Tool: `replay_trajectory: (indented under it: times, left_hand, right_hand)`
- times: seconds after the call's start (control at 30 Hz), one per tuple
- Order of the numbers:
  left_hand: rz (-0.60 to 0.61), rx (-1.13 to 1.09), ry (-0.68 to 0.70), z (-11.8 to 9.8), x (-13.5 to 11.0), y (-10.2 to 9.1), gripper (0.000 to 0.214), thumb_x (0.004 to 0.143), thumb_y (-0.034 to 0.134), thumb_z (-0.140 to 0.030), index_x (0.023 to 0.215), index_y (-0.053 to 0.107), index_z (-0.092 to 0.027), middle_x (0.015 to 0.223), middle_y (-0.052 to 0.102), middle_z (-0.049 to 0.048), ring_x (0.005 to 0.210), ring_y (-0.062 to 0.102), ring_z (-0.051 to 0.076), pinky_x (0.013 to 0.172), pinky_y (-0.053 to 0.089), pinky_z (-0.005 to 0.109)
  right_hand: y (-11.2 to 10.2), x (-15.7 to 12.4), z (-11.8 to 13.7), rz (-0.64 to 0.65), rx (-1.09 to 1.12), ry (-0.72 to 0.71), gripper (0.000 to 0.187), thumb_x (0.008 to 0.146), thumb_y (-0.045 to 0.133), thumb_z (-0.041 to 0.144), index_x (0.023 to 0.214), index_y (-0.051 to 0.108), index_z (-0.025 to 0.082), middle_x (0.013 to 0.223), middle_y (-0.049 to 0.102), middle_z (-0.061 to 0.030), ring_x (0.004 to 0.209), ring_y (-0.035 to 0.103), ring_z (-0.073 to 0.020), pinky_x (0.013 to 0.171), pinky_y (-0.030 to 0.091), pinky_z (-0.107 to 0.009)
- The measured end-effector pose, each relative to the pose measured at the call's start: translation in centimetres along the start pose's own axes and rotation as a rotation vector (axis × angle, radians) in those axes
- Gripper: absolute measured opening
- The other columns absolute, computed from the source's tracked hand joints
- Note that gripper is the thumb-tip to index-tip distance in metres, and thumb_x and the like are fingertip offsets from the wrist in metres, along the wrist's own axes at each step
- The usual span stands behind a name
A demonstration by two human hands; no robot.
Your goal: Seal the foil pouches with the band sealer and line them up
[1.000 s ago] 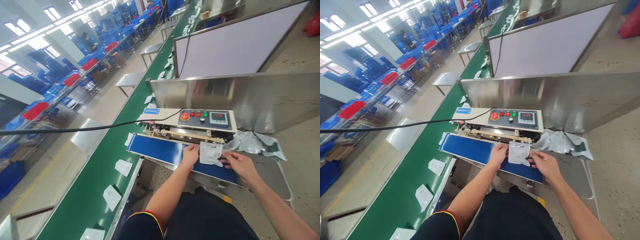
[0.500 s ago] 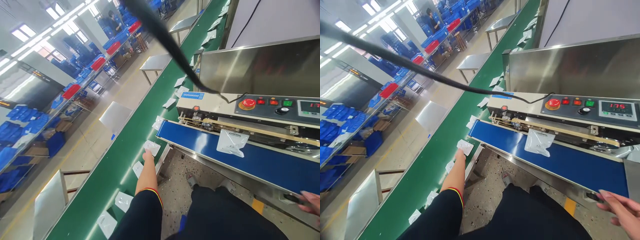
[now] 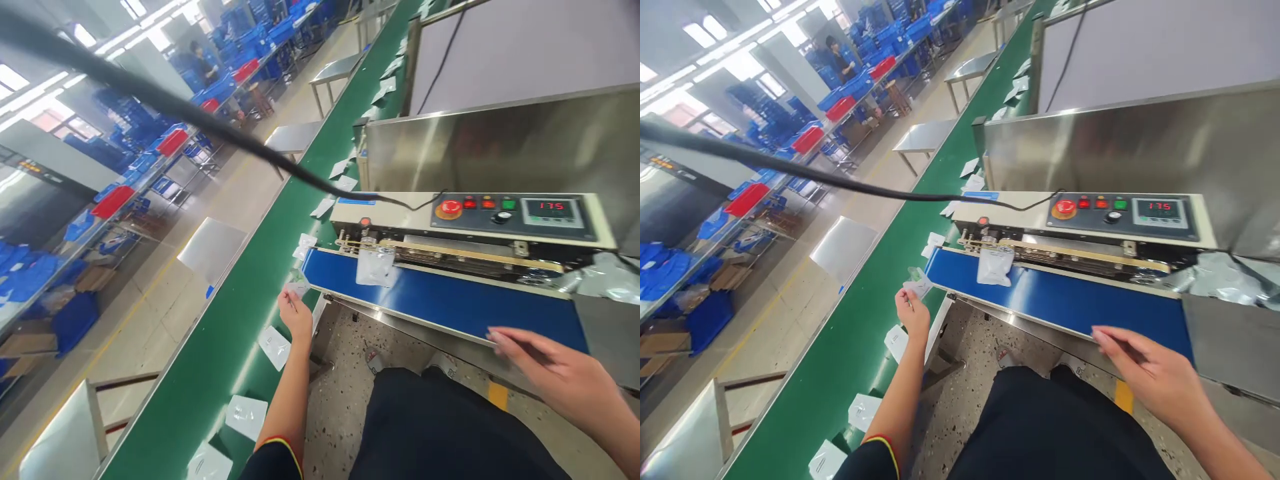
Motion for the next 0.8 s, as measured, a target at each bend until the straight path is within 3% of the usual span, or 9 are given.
replay_trajectory:
  times: [0.07,0.17,0.23,0.33,0.47,0.6,0.7,0.8]
  left_hand:
    - [0.129,-0.148,0.031,-5.1,-3.2,3.0,0.046,0.112,0.053,-0.064,0.117,0.068,-0.020,0.098,0.076,0.0097,0.089,0.073,0.024,0.085,0.058,0.034]
    - [0.499,-0.351,0.062,-13.6,-10.1,9.5,0.050,0.110,0.057,-0.069,0.110,0.070,-0.020,0.091,0.073,0.0069,0.080,0.068,0.020,0.077,0.055,0.031]
    - [0.739,-0.465,0.034,-18.5,-15.5,13.4,0.052,0.108,0.060,-0.071,0.108,0.071,-0.020,0.084,0.071,0.0047,0.074,0.064,0.018,0.072,0.053,0.029]
    - [1.000,-0.632,-0.141,-22.8,-23.3,18.3,0.058,0.103,0.065,-0.076,0.112,0.073,-0.019,0.080,0.070,0.0030,0.068,0.060,0.016,0.068,0.051,0.026]
    - [1.204,-0.641,-0.384,-23.9,-31.7,24.4,0.065,0.092,0.072,-0.080,0.099,0.079,-0.016,0.080,0.073,0.0064,0.072,0.062,0.018,0.070,0.052,0.029]
    - [1.258,-0.442,-0.524,-23.5,-36.4,30.7,0.055,0.084,0.081,-0.069,0.072,0.075,-0.016,0.064,0.061,0.0006,0.062,0.049,0.015,0.064,0.045,0.029]
    - [1.239,-0.414,-0.692,-23.6,-37.7,34.3,0.042,0.075,0.090,-0.054,0.067,0.075,-0.016,0.065,0.062,0.0014,0.063,0.050,0.015,0.067,0.046,0.030]
    - [1.183,-0.434,-0.799,-23.1,-37.0,35.6,0.037,0.068,0.094,-0.048,0.070,0.078,-0.015,0.068,0.067,0.0034,0.065,0.056,0.016,0.068,0.048,0.031]
  right_hand:
    - [0.1,0.4,4.1,-0.026,0.073,-0.161,0.052,0.089,0.068,0.077,0.103,0.091,0.032,0.108,0.087,-0.0097,0.102,0.083,-0.0361,0.099,0.067,-0.051]
    - [0.5,1.3,8.6,0.005,0.190,-0.362,0.054,0.100,0.065,0.070,0.122,0.086,0.026,0.126,0.084,-0.0116,0.112,0.081,-0.0328,0.100,0.067,-0.046]
    - [-0.6,1.6,9.1,-0.037,0.196,-0.426,0.052,0.102,0.064,0.070,0.117,0.086,0.025,0.123,0.084,-0.0117,0.109,0.081,-0.0319,0.096,0.068,-0.043]
    - [-4.1,1.7,6.1,-0.166,0.167,-0.380,0.051,0.100,0.063,0.072,0.095,0.084,0.025,0.103,0.085,-0.0103,0.094,0.081,-0.0298,0.091,0.067,-0.040]
    - [-9.4,1.9,-3.2,-0.334,0.204,-0.059,0.048,0.084,0.072,0.071,0.082,0.080,0.024,0.077,0.079,-0.0088,0.070,0.076,-0.0270,0.067,0.063,-0.034]
    - [-11.9,3.2,-12.1,-0.412,0.399,0.321,0.043,0.069,0.077,0.062,0.080,0.078,0.020,0.064,0.073,-0.0088,0.063,0.075,-0.0292,0.052,0.059,-0.033]
    - [-12.5,5.3,-14.6,-0.450,0.564,0.403,0.038,0.064,0.079,0.055,0.079,0.077,0.020,0.064,0.073,-0.0084,0.063,0.075,-0.0279,0.057,0.065,-0.035]
    - [-11.9,7.7,-14.4,-0.390,0.591,0.420,0.033,0.063,0.081,0.050,0.075,0.077,0.020,0.066,0.073,-0.0084,0.065,0.075,-0.0283,0.060,0.068,-0.036]
Point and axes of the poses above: each hand's wrist, its own x-axis towards the middle knuckle, its own y-axis out of the palm, z = x × y, the point moved 9 cm from there along x, towards the middle knuckle
